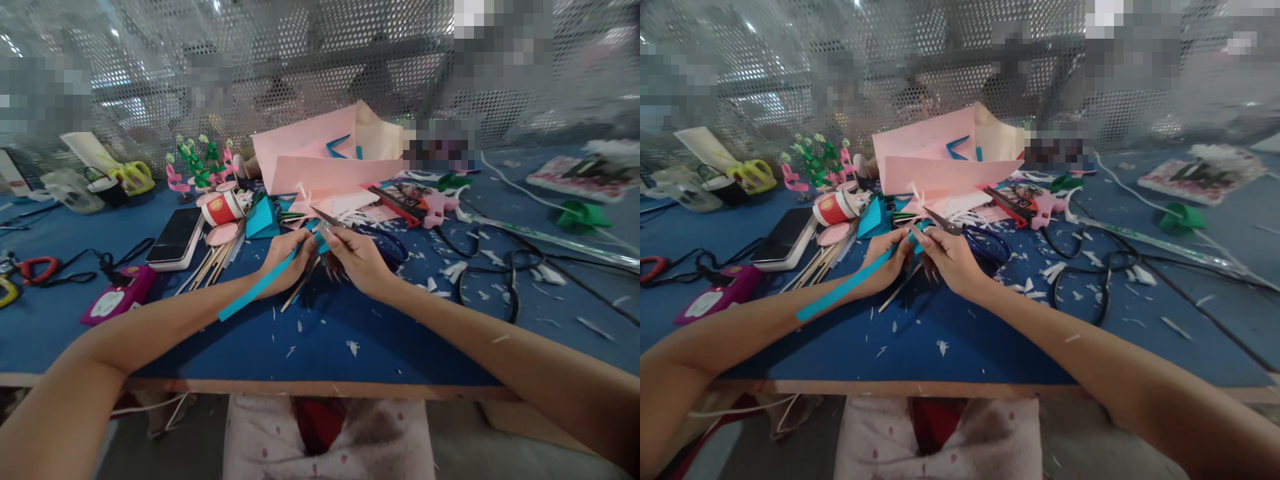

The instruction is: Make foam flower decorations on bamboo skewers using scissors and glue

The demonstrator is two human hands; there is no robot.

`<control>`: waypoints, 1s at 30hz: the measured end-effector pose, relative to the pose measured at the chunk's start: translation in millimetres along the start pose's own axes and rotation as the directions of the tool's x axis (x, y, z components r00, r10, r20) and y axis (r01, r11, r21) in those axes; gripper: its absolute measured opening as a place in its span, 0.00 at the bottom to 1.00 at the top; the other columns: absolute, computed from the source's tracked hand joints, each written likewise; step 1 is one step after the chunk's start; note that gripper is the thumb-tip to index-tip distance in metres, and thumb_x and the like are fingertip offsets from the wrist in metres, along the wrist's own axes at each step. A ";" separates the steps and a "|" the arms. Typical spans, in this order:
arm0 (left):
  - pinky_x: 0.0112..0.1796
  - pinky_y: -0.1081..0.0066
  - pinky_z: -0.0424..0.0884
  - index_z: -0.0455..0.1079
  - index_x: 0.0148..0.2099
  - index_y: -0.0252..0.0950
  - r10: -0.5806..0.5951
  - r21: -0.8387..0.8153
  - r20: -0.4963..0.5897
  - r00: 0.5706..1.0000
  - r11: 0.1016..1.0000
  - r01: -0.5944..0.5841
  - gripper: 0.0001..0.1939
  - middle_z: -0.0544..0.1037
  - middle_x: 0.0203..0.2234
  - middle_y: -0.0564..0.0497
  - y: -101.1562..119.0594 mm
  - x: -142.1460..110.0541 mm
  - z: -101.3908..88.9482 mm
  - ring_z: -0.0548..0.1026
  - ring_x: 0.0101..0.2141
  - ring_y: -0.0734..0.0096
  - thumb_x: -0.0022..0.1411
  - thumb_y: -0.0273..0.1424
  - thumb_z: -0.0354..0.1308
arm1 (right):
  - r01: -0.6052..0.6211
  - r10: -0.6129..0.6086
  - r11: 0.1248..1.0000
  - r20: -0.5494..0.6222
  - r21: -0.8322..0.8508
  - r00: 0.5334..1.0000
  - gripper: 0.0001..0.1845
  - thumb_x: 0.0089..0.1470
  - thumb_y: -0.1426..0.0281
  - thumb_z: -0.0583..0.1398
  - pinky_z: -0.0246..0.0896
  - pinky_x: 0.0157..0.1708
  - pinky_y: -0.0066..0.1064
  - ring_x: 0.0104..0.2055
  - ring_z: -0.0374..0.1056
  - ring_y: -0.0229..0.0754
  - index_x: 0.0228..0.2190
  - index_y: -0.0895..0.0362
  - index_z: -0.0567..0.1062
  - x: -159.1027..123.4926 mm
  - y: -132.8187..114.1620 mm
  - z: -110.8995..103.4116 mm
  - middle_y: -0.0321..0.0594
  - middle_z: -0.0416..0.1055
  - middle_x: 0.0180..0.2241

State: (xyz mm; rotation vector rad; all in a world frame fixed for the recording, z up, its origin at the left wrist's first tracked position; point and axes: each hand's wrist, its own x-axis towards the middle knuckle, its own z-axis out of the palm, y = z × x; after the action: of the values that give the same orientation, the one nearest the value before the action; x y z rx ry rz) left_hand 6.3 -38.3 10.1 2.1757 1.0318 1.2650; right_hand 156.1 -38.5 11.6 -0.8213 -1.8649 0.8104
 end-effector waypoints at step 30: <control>0.21 0.76 0.57 0.57 0.24 0.34 0.099 0.031 -0.012 0.995 0.995 -0.099 0.22 0.60 0.15 0.56 -1.1 -1.3 -3.0 0.60 0.18 0.79 0.62 0.43 0.37 | 0.075 -0.075 0.997 0.112 -0.001 0.991 0.18 0.53 0.59 0.52 0.51 0.13 0.22 0.12 0.57 0.29 0.18 0.56 0.58 1.0 3.4 -6.4 0.29 0.60 0.11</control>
State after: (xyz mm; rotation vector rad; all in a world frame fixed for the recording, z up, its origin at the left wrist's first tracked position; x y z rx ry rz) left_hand 2.8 -38.7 10.2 2.2697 0.9654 1.3170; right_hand 162.3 -34.5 11.7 -0.7172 -1.9851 0.8193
